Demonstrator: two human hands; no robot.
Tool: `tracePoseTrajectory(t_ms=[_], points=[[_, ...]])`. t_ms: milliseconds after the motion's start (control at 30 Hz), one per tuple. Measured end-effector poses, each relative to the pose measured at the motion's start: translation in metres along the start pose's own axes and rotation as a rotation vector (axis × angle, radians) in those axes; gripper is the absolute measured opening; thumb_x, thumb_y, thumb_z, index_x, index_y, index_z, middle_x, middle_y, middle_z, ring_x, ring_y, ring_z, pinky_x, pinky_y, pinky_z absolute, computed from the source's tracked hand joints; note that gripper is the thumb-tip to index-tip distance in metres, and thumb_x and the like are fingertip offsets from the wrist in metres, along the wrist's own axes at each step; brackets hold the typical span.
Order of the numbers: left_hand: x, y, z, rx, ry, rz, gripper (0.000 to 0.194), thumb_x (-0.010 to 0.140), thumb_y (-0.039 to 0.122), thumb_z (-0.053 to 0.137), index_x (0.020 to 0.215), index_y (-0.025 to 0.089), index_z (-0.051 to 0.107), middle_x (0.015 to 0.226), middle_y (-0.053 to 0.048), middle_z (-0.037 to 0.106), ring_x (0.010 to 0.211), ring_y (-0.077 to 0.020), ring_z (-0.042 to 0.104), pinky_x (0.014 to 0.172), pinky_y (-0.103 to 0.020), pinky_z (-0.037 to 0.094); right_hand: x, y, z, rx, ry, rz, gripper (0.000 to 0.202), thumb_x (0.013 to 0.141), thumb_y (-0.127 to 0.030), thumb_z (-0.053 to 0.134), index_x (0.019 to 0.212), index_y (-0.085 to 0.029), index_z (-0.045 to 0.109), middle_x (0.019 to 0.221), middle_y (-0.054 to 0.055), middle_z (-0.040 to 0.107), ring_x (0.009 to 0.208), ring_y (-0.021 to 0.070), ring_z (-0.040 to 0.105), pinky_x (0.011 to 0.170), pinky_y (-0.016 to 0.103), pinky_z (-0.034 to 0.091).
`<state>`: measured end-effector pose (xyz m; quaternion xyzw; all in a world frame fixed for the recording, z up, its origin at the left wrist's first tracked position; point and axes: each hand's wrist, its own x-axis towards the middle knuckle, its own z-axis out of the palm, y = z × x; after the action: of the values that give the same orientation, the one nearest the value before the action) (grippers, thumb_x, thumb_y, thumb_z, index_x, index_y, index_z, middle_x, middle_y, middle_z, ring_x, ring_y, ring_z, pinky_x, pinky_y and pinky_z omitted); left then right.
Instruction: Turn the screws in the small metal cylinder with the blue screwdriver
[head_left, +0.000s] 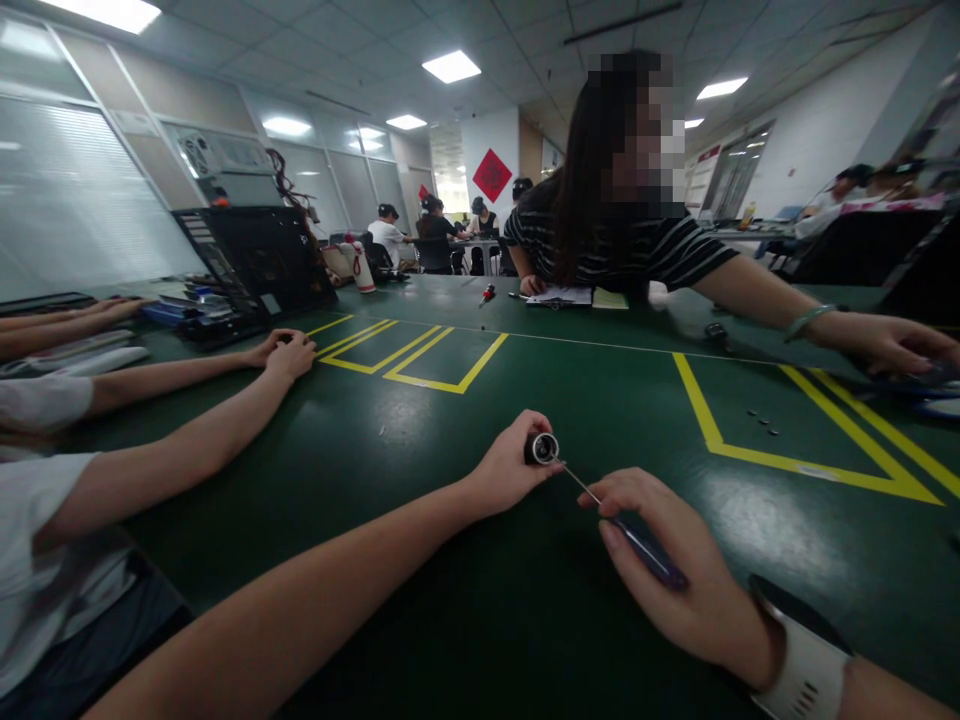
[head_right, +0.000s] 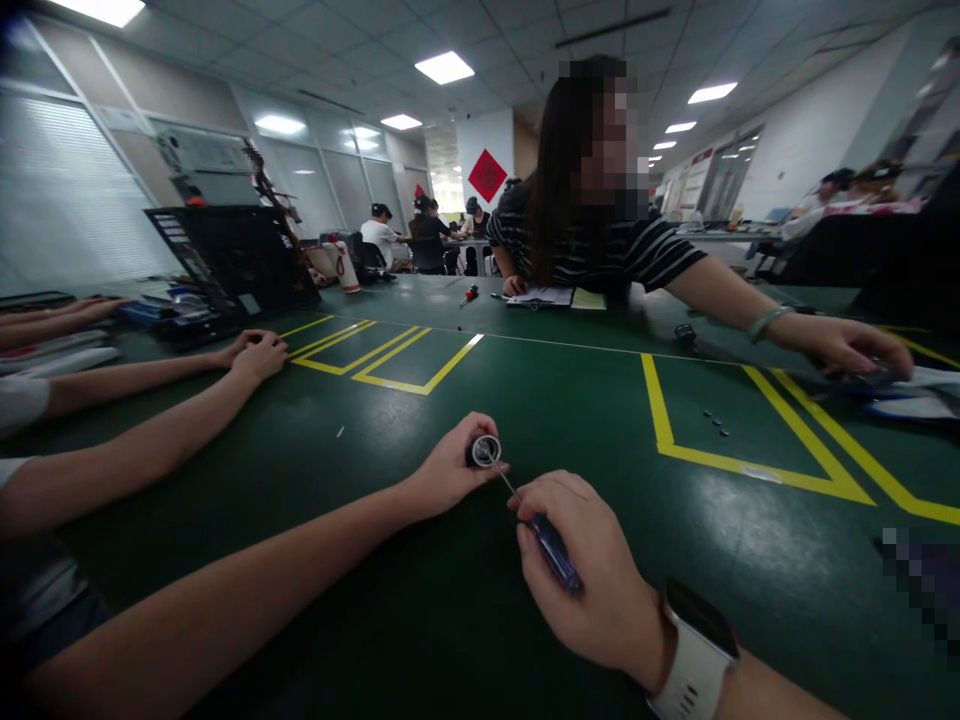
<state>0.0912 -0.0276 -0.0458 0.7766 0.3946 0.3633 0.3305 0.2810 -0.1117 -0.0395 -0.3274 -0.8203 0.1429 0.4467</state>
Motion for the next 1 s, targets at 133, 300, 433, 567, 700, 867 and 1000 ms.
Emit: tracePoseTrajectory(t_ms=[133, 300, 433, 567, 700, 867, 1000], points=[[0.0, 0.0, 0.0, 0.101, -0.065, 0.037, 0.018, 0.071, 0.024, 0.066, 0.079, 0.015, 0.054, 0.075, 0.002, 0.053, 0.07, -0.0118, 0.05, 0.064, -0.023, 0.039, 0.001, 0.001, 0.001, 0.023, -0.022, 0.062, 0.013, 0.082, -0.012, 0.047, 0.091, -0.021, 0.049, 0.091, 0.005, 0.058, 0.084, 0.0179, 0.057, 0.071, 0.034, 0.049], [0.0, -0.002, 0.001, 0.289, -0.082, 0.127, 0.013, 0.073, 0.022, 0.064, 0.073, 0.015, 0.053, 0.069, 0.003, 0.053, 0.067, -0.0115, 0.049, 0.063, -0.024, 0.036, 0.004, 0.0, 0.002, -0.032, -0.078, 0.078, 0.005, 0.085, -0.017, 0.047, 0.086, -0.021, 0.05, 0.085, 0.005, 0.059, 0.079, 0.019, 0.056, 0.067, 0.036, 0.047], [-0.004, 0.003, 0.002, 0.496, -0.092, 0.235, 0.003, 0.076, 0.016, 0.058, 0.076, 0.016, 0.054, 0.074, 0.001, 0.057, 0.072, -0.0135, 0.051, 0.07, -0.028, 0.034, 0.004, -0.002, 0.003, -0.091, -0.112, 0.089, 0.007, 0.086, -0.019, 0.046, 0.087, -0.02, 0.053, 0.084, 0.006, 0.059, 0.078, 0.0197, 0.055, 0.068, 0.038, 0.045], [-0.007, 0.009, 0.002, 0.6, -0.139, 0.281, 0.007, 0.076, 0.009, 0.053, 0.076, 0.016, 0.054, 0.075, 0.0, 0.058, 0.075, -0.0147, 0.051, 0.071, -0.029, 0.032, 0.004, -0.002, -0.001, 0.001, -0.102, 0.213, 0.014, 0.087, -0.025, 0.045, 0.083, -0.019, 0.056, 0.081, 0.006, 0.059, 0.076, 0.0196, 0.055, 0.066, 0.037, 0.044], [-0.007, 0.009, 0.0, 0.54, -0.149, 0.27, 0.002, 0.078, 0.014, 0.054, 0.076, 0.016, 0.054, 0.075, 0.0, 0.057, 0.075, -0.0143, 0.051, 0.072, -0.029, 0.033, 0.007, 0.003, -0.005, 0.308, -0.046, 0.539, 0.022, 0.086, -0.036, 0.049, 0.078, -0.019, 0.06, 0.079, 0.005, 0.063, 0.076, 0.0201, 0.058, 0.068, 0.036, 0.044], [-0.004, 0.006, 0.0, 0.353, -0.113, 0.218, 0.011, 0.078, 0.022, 0.058, 0.072, 0.015, 0.052, 0.07, 0.002, 0.054, 0.067, -0.0109, 0.049, 0.068, -0.025, 0.035, 0.016, 0.01, -0.002, 0.731, 0.082, 0.755, 0.017, 0.082, -0.032, 0.055, 0.075, -0.018, 0.062, 0.078, 0.004, 0.067, 0.082, 0.0193, 0.061, 0.08, 0.036, 0.043], [-0.003, 0.005, 0.001, 0.252, -0.071, 0.168, 0.014, 0.075, 0.022, 0.061, 0.07, 0.015, 0.051, 0.067, 0.004, 0.051, 0.062, -0.0092, 0.047, 0.062, -0.023, 0.036, 0.016, 0.01, 0.0, 0.803, 0.111, 0.772, 0.016, 0.081, -0.033, 0.056, 0.076, -0.018, 0.061, 0.082, 0.005, 0.067, 0.083, 0.0201, 0.062, 0.079, 0.036, 0.044]])
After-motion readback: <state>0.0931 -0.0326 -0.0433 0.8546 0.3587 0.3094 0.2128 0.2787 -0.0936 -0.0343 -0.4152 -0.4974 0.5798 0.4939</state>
